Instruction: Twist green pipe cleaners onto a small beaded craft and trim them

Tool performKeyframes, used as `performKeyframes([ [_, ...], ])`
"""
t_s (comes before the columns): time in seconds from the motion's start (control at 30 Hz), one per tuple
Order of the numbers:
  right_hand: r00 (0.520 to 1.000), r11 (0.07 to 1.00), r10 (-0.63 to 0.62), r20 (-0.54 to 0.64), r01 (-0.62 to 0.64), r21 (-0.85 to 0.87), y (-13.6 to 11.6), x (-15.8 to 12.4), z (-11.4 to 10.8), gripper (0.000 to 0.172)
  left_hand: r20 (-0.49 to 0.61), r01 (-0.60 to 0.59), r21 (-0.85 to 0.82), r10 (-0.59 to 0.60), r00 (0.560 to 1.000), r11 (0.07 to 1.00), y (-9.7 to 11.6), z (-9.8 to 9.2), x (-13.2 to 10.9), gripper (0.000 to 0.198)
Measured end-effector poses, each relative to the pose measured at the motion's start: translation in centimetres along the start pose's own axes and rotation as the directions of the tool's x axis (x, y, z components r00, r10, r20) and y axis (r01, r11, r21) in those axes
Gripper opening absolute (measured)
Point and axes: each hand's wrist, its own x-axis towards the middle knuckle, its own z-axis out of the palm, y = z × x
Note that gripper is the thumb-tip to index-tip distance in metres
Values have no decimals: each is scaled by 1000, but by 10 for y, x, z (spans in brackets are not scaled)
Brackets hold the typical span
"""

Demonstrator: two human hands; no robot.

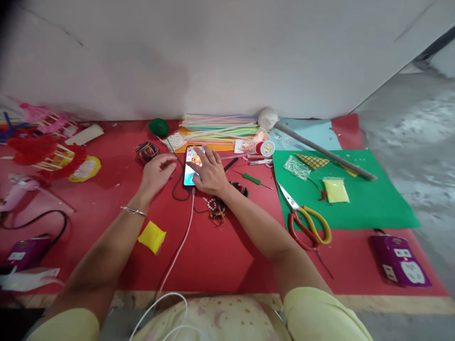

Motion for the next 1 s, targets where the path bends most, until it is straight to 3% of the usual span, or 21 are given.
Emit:
performKeyframes([
  [0.07, 999, 1000, -5, -37, 5, 14, 2, 0, -1, 48, 66, -144, 142, 135, 989, 979, 3, -19, -17, 27],
  [0.13, 996, 1000, 11, -88, -9, 30, 4, -1, -6, 48, 168, -226, 245, 189, 968, 943, 1, -33, -36, 31],
  [0.27, 995, 995, 64, -76, -58, 82, 6, -19, -30, 57, 370, -362, 317, 236, 898, 877, -12, -39, -60, 54],
  [0.33, 1000, 994, 12, 19, -14, 109, 5, -40, -46, 58, 372, -395, 319, 269, 888, 862, -19, -31, -62, 53],
  [0.47, 974, 984, -147, 172, 125, 130, 8, -91, -75, 27, 297, -409, 277, 327, 897, 870, -26, -11, -52, 38],
  [0.6, 987, 1000, -27, 160, 28, -1, 18, -117, -93, 23, 250, -394, 252, 334, 909, 884, -21, 3, -48, 29],
  [0.73, 980, 977, 190, -55, -194, -91, 12, -95, -91, 27, 199, -351, 254, 306, 931, 901, -12, 14, -52, 25],
  [0.83, 935, 953, 297, -192, -279, 115, -12, -60, -73, 30, 200, -350, 221, 309, 930, 910, -10, 18, -52, 24],
  [0.9, 910, 928, 328, -253, -260, 267, -33, -42, -56, 30, 197, -345, 172, 311, 930, 923, -12, 18, -51, 23],
  [1.0, 874, 899, 385, -296, -283, 333, -55, -37, -35, 29, 176, -308, 78, 291, 940, 948, -15, 13, -49, 17],
])
